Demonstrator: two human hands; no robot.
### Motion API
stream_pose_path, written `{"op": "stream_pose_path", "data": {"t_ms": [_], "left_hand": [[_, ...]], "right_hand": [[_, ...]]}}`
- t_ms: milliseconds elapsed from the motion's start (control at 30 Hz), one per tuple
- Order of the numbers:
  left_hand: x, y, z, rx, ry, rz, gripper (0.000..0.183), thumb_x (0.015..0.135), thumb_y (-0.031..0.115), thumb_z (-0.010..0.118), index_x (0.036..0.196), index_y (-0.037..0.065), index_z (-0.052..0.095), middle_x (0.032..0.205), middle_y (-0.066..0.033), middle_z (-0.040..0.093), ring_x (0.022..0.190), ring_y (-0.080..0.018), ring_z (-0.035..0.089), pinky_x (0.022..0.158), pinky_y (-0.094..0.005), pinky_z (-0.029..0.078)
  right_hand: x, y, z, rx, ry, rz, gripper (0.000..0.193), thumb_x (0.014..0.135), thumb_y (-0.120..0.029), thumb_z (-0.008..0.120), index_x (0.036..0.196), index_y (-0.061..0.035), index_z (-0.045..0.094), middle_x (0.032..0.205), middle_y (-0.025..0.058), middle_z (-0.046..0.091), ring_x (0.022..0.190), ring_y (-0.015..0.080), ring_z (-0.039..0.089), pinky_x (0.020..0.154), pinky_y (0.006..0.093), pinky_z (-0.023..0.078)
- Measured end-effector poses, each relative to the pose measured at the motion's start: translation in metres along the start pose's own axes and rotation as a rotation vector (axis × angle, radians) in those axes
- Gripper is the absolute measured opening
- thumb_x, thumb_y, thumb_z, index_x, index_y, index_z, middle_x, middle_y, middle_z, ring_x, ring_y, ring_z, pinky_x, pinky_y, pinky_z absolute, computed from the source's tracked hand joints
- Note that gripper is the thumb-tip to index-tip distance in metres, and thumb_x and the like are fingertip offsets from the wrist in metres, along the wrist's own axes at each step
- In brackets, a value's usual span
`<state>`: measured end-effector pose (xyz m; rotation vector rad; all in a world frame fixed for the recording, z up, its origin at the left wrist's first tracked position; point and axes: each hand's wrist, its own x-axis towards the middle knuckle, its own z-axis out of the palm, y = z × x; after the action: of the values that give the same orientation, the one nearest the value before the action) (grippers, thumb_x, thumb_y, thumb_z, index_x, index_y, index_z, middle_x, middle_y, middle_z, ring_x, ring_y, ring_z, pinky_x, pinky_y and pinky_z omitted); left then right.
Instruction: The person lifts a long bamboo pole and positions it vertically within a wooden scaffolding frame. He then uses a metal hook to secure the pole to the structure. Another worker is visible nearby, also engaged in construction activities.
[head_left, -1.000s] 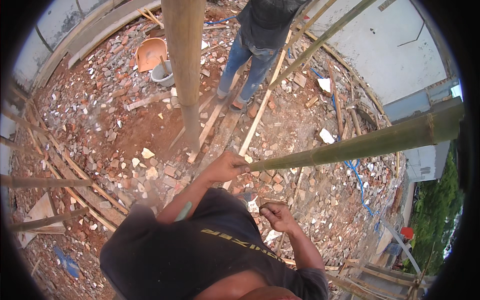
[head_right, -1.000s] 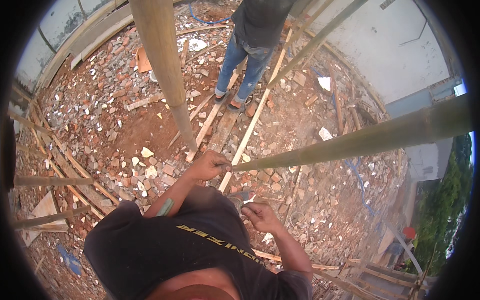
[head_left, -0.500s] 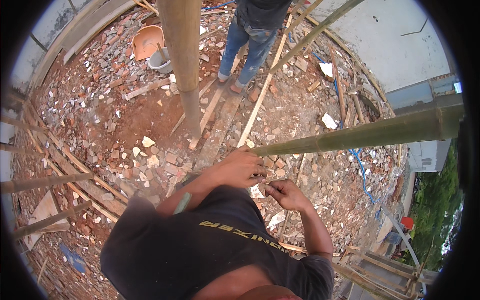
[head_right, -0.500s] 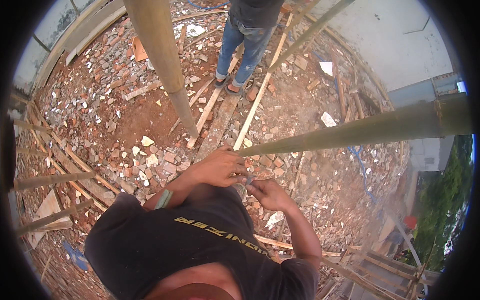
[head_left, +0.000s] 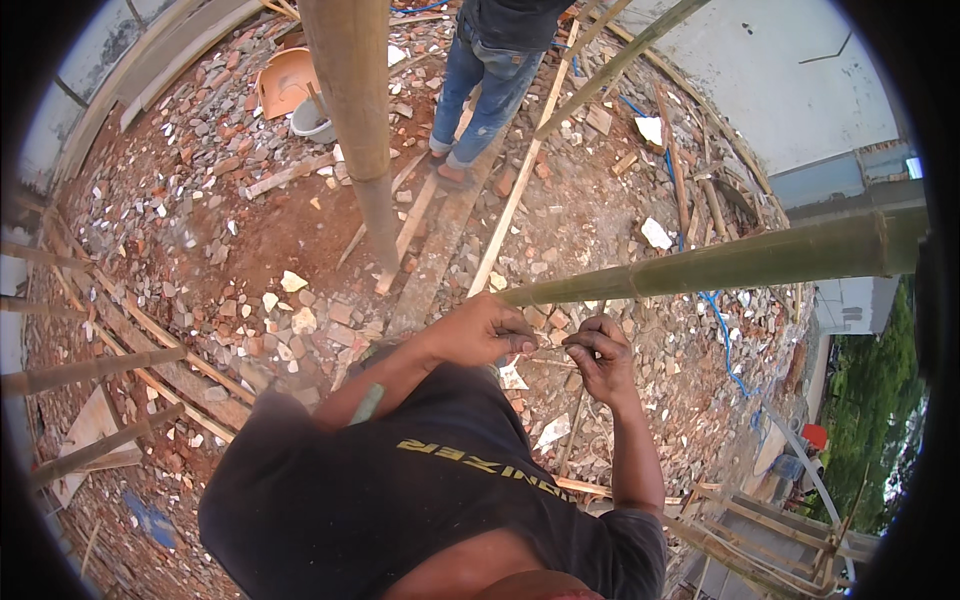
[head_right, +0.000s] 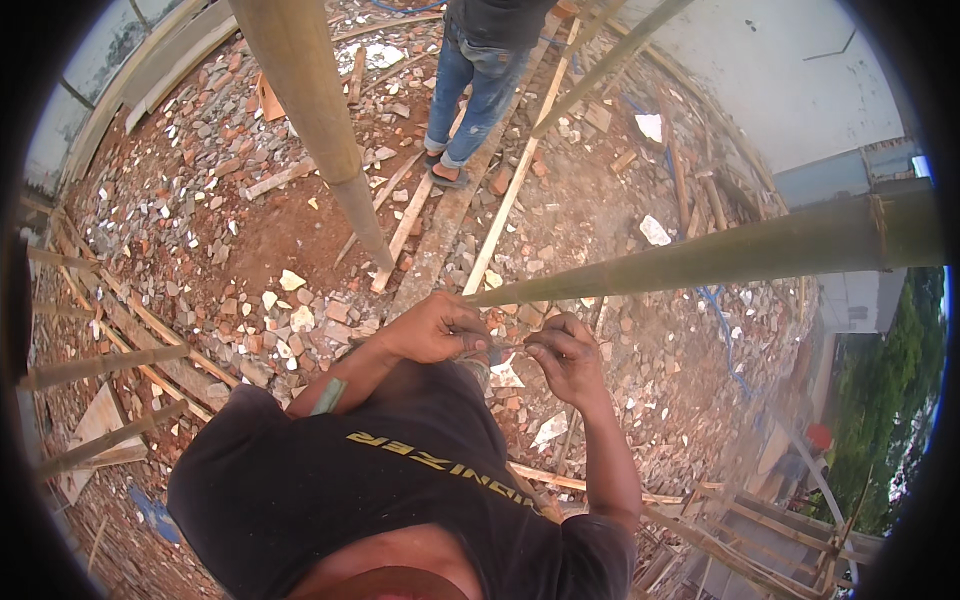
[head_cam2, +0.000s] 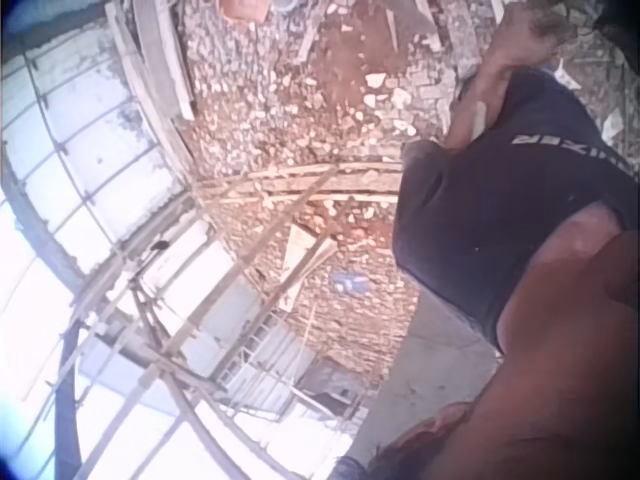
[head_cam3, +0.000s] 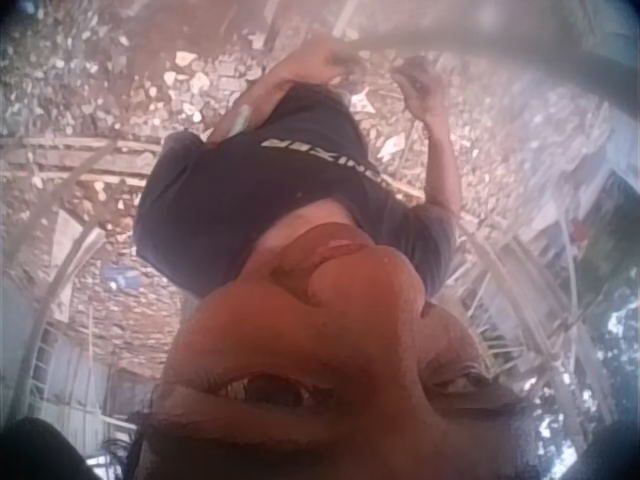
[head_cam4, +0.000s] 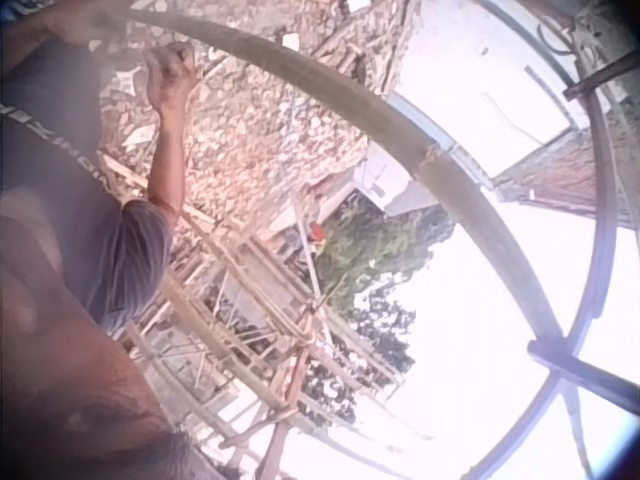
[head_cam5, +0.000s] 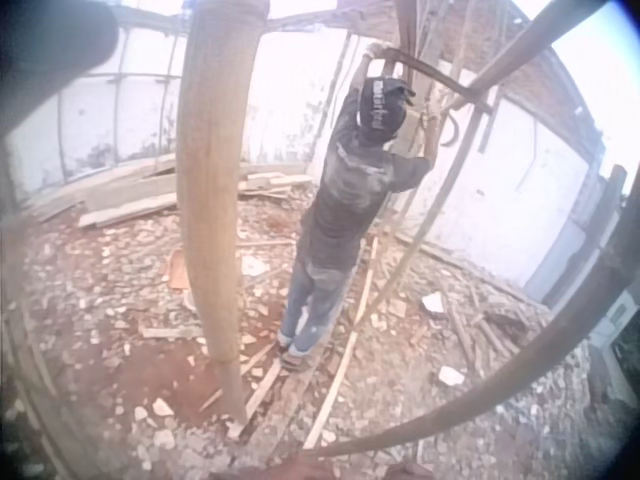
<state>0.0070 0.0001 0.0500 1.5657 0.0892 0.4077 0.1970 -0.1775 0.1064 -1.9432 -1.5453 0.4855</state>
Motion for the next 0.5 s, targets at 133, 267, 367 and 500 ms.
{"op": "stream_pose_path", "data": {"t_ms": [133,267,367,500], "left_hand": [[0.006,-0.013,0.002,0.203,0.21,0.098,0.012,0.079,0.016,0.075,0.089,0.008,0.076,0.079,-0.0098,0.071,0.07,-0.029,0.068,0.061,-0.0376,0.052],[0.009,-0.022,-0.003,0.433,0.234,0.216,0.012,0.078,0.017,0.074,0.088,0.01,0.076,0.076,-0.0064,0.07,0.07,-0.0273,0.067,0.062,-0.0375,0.051],[0.009,-0.013,0.0,0.583,0.09,0.304,0.015,0.076,0.018,0.074,0.089,0.012,0.076,0.077,-0.0049,0.069,0.07,-0.0264,0.067,0.062,-0.0375,0.05],[0.008,-0.021,0.018,0.533,-0.001,0.445,0.018,0.074,0.018,0.074,0.091,0.012,0.075,0.077,-0.0049,0.068,0.071,-0.0262,0.066,0.063,-0.0391,0.051]], "right_hand": [[-0.015,-0.009,0.041,0.275,-0.084,0.255,0.019,0.095,-0.017,0.066,0.095,0.0009,0.07,0.083,0.0087,0.065,0.075,0.016,0.059,0.07,0.0301,0.048],[-0.029,-0.027,0.03,0.354,-0.147,0.3,0.024,0.096,-0.021,0.065,0.09,0.0018,0.07,0.078,0.007,0.064,0.07,0.0136,0.057,0.066,0.0287,0.046],[-0.026,-0.023,0.005,0.267,0.062,0.182,0.029,0.097,-0.023,0.065,0.085,0.0028,0.069,0.073,0.0067,0.063,0.066,0.0128,0.055,0.062,0.0271,0.043],[-0.003,-0.021,-0.005,0.05,0.239,0.14,0.027,0.097,-0.025,0.066,0.091,0.0016,0.069,0.069,0.0031,0.059,0.063,0.0098,0.051,0.058,0.0249,0.04]]}}
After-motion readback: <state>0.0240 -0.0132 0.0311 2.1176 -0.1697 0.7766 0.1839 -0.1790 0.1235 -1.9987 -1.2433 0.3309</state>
